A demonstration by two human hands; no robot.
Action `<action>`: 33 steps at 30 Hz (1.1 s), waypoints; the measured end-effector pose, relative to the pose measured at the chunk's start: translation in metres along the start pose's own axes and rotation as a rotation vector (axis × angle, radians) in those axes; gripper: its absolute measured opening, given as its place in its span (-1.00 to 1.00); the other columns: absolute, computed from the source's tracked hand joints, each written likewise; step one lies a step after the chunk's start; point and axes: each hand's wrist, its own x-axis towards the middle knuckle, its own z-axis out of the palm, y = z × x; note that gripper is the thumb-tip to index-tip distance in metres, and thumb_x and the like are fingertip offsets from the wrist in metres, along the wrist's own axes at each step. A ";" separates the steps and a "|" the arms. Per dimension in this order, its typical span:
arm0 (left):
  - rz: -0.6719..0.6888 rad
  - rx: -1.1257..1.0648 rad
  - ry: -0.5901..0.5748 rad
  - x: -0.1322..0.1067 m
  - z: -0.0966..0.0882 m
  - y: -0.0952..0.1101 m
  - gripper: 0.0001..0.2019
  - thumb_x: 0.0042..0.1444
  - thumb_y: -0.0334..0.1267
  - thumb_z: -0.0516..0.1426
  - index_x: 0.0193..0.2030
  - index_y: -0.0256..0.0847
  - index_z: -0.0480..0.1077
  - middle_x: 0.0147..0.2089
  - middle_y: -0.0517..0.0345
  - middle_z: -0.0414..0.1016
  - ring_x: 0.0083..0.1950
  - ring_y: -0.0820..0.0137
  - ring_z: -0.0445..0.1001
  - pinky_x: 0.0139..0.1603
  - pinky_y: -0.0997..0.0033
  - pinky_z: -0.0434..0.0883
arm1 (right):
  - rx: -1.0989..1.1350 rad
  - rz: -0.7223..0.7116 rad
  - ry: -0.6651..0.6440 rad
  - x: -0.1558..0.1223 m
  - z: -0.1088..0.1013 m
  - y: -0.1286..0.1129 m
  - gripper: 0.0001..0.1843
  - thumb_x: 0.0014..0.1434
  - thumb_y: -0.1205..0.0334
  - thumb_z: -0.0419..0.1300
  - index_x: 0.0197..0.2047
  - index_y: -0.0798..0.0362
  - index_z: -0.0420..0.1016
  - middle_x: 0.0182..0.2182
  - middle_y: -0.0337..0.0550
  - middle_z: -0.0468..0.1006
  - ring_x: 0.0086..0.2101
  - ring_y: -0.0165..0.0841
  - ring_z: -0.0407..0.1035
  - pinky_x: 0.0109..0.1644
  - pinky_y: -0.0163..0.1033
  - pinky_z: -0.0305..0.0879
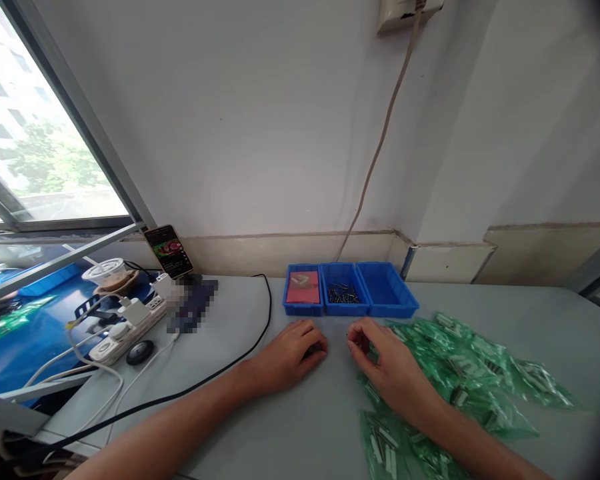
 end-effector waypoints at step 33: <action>0.006 0.001 -0.002 0.000 -0.001 0.000 -0.95 0.47 -0.30 0.11 -0.03 -0.16 0.40 -0.05 0.06 0.46 0.01 0.27 0.43 0.11 0.29 0.41 | 0.067 -0.015 0.110 -0.001 0.001 0.007 -0.63 0.58 0.16 -0.10 0.22 -0.15 0.47 -0.04 -0.06 0.54 -0.04 -0.17 0.50 0.03 -0.07 0.48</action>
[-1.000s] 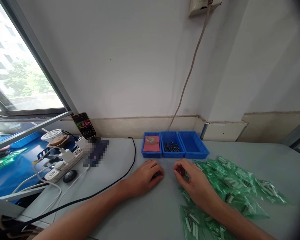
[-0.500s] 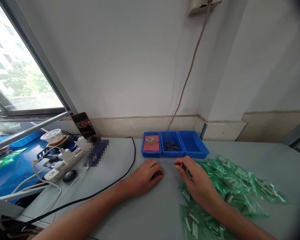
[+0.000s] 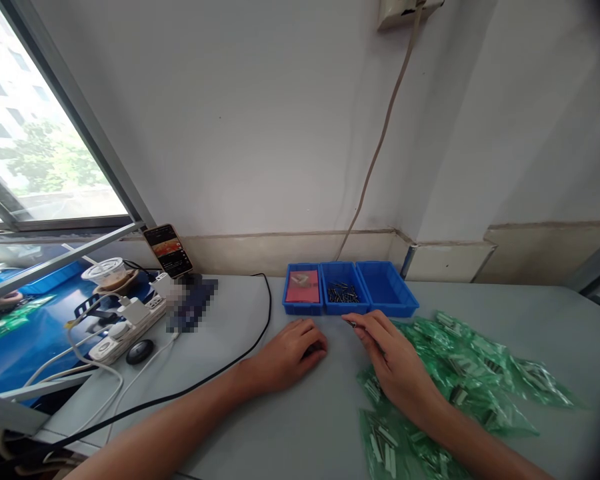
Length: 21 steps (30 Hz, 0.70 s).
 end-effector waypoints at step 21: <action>-0.010 0.003 -0.017 0.000 0.000 0.000 -0.97 0.48 -0.30 0.11 -0.03 -0.15 0.38 -0.04 0.08 0.45 0.01 0.27 0.43 0.10 0.31 0.39 | 0.027 -0.011 0.013 0.001 0.001 0.002 -0.76 0.54 0.18 0.02 -0.01 -0.09 0.53 -0.13 -0.09 0.58 -0.11 -0.16 0.52 -0.04 -0.09 0.46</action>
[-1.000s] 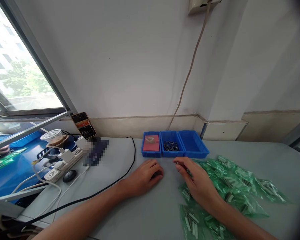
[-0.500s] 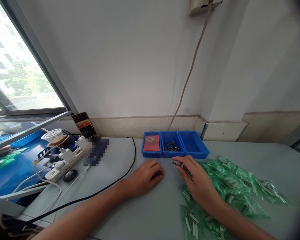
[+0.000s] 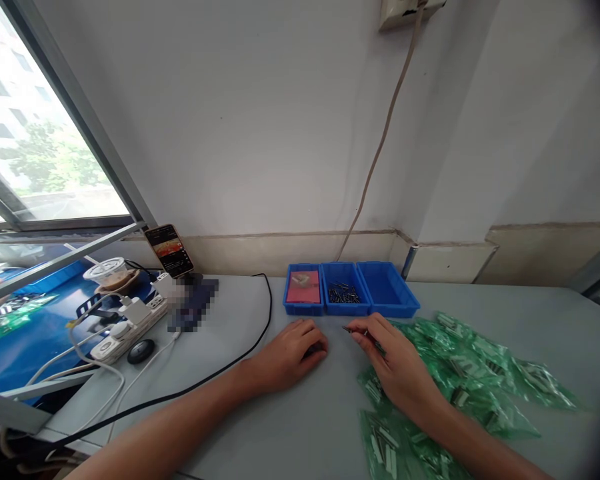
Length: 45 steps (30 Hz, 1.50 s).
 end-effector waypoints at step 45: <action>0.000 0.009 0.007 0.001 0.002 0.000 -0.98 0.46 -0.33 0.13 -0.04 -0.16 0.39 -0.06 0.09 0.44 -0.01 0.28 0.42 0.07 0.33 0.39 | -0.030 -0.028 -0.054 -0.001 0.002 0.003 -0.71 0.55 0.25 0.00 -0.15 -0.08 0.52 -0.24 -0.20 0.60 -0.23 -0.21 0.46 -0.08 -0.12 0.27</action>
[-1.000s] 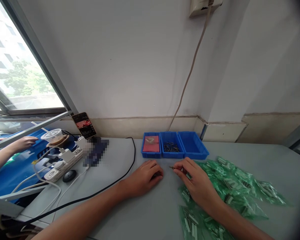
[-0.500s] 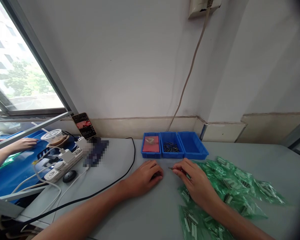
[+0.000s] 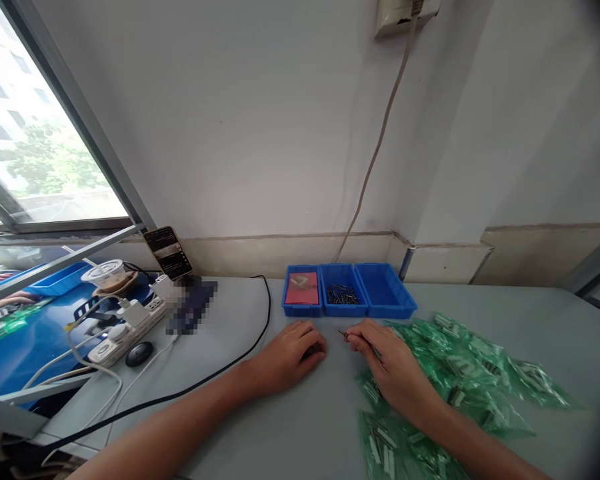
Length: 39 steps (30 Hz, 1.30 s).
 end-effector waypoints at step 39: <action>-0.014 -0.001 -0.011 0.000 -0.001 0.001 -0.95 0.47 -0.31 0.11 -0.04 -0.16 0.41 -0.06 0.08 0.44 -0.02 0.27 0.42 0.06 0.30 0.40 | 0.090 0.041 0.006 -0.001 -0.002 -0.002 -0.67 0.58 0.17 -0.08 -0.09 -0.08 0.50 -0.25 -0.16 0.51 -0.23 -0.22 0.42 -0.13 -0.13 0.36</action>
